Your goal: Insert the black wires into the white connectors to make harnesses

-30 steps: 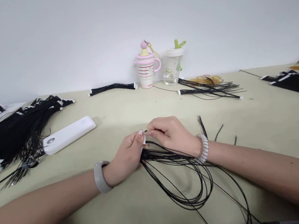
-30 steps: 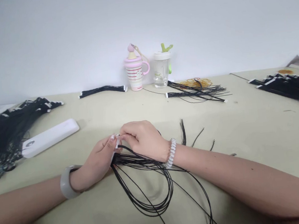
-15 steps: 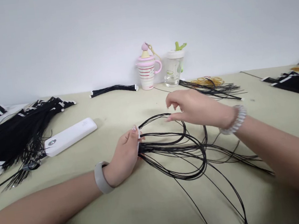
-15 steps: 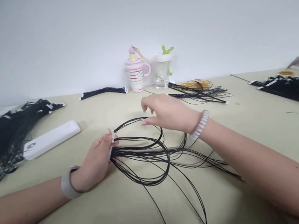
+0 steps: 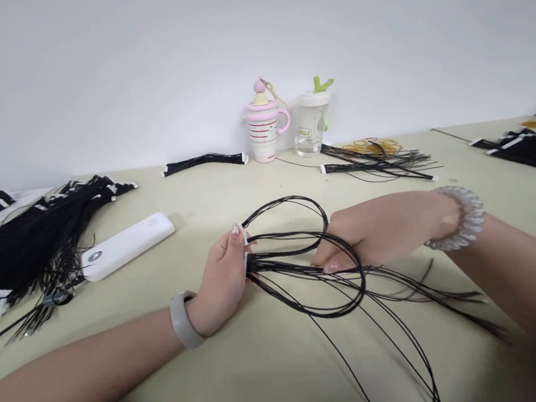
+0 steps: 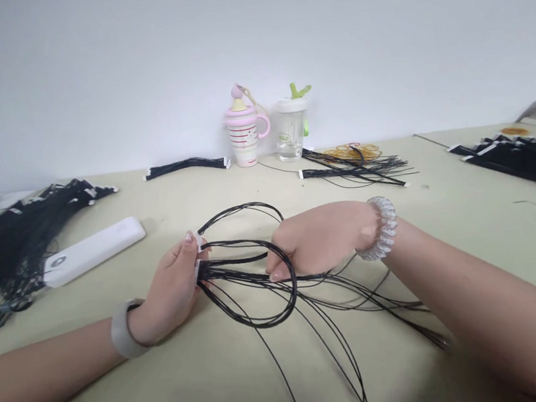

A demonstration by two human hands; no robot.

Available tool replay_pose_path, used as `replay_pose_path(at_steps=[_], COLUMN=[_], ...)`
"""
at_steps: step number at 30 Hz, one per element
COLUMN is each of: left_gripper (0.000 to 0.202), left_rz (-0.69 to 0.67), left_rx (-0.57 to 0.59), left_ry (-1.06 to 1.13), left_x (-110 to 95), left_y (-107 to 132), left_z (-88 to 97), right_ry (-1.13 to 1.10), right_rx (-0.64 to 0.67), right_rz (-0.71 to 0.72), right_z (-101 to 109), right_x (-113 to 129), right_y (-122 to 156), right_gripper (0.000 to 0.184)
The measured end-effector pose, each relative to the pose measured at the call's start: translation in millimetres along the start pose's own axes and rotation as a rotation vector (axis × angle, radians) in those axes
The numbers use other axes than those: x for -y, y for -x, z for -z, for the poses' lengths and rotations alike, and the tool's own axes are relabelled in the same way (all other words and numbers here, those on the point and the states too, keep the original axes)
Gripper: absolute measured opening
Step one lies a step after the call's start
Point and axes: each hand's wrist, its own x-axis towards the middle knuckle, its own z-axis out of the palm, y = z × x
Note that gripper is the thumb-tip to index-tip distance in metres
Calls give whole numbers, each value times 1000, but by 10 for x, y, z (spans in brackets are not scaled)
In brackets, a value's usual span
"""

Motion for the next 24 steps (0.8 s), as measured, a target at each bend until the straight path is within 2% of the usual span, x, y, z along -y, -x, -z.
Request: replay_pose_path(at_steps=[6, 10, 14, 18, 24], left_gripper=[41, 41, 41, 39, 37], left_rz=[-156, -166, -134, -162, -163], left_rx=[1, 30, 54, 54, 62], left_ry=[-119, -105, -95, -100, -92], left_x=[-25, 2, 4, -12, -12], left_y=[41, 45, 44, 48, 53], left_z=[-22, -51, -56, -50, -47], right_ry=[-70, -81, -154, -274, -186], right_rx=[221, 347, 360, 401, 327], right_rz=[127, 214, 209, 149, 183], right_z=[-163, -234, -276, -303, -372], right_x=[317, 451, 473, 459, 457], right_y=[-105, -177, -192, -188, -195], right_gripper=[39, 34, 30, 33, 32])
